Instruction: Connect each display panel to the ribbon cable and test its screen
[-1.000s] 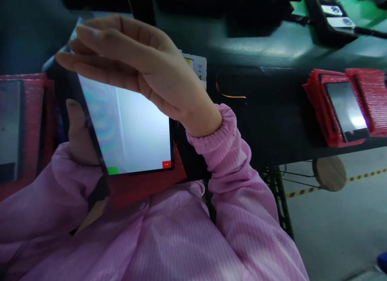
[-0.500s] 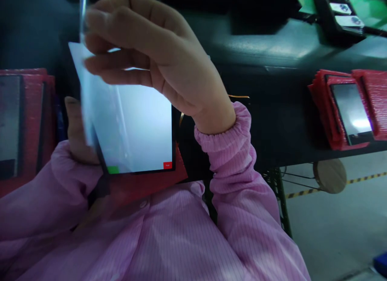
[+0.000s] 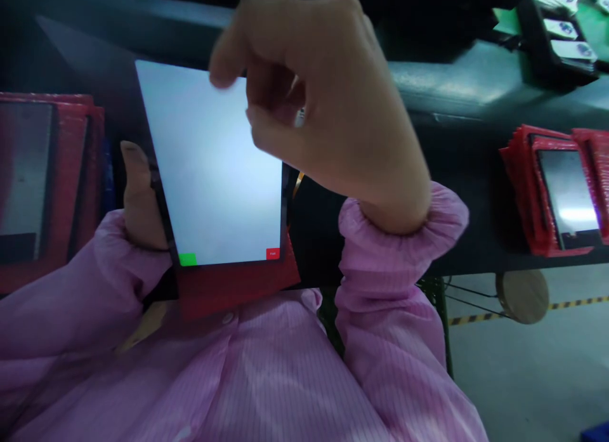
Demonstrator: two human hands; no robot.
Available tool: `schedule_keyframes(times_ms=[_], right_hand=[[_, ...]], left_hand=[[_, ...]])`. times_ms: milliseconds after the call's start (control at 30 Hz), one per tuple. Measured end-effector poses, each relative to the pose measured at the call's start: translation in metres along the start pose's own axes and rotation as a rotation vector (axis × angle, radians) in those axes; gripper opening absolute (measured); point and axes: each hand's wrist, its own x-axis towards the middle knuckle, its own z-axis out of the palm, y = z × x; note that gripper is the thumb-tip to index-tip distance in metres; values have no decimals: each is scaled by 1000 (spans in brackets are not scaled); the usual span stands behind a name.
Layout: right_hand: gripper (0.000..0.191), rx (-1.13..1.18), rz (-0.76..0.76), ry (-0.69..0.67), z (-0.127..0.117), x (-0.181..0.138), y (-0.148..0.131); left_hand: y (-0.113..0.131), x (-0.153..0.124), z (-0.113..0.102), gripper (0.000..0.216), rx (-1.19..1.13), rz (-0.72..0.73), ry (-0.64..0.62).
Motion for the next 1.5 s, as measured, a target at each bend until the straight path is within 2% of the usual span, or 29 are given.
schedule_keyframes(times_ms=[67, 167, 333, 500, 667, 833, 967, 1100, 1200, 1267, 1333, 1367, 1500], right_hand=[[17, -51, -23, -104, -11, -5, -2], [10, -140, -2, -136, -23, -9, 1], [15, -221, 11, -109, -25, -8, 19], [21, -270, 72, 10, -16, -1, 37], [21, -214, 40, 121, -5, 6, 57], [19, -178, 70, 119, -2, 8, 60], [15, -142, 44, 106, 1, 9, 56], [23, -137, 52, 101, 14, 17, 47], [36, -314, 101, 136, 27, 22, 28], [49, -471, 171, 237, 37, 20, 11], [53, -564, 232, 295, 49, 16, -7], [54, -564, 232, 264, 56, 13, -15], [79, -434, 72, -28, 88, 5, -32]], left_hand=[[1, 1, 2, 92, 20, 36, -27], [4, 1, -1, 84, 9, 75, -31], [7, 1, -17, 76, -125, 64, -111], [6, 3, -26, 72, -22, 68, -35], [6, 4, -29, 74, 70, 31, 44], [6, 3, -30, 73, 34, 6, -8], [5, 3, -29, 72, 77, 38, 37], [4, 4, -28, 76, 124, 22, 22], [2, 4, -29, 78, 134, 26, 20], [1, 4, -31, 82, 131, 6, 15], [0, 3, -31, 84, 134, -2, 14], [0, 3, -31, 85, 143, 10, 22], [-1, 4, -28, 79, 237, 139, 140]])
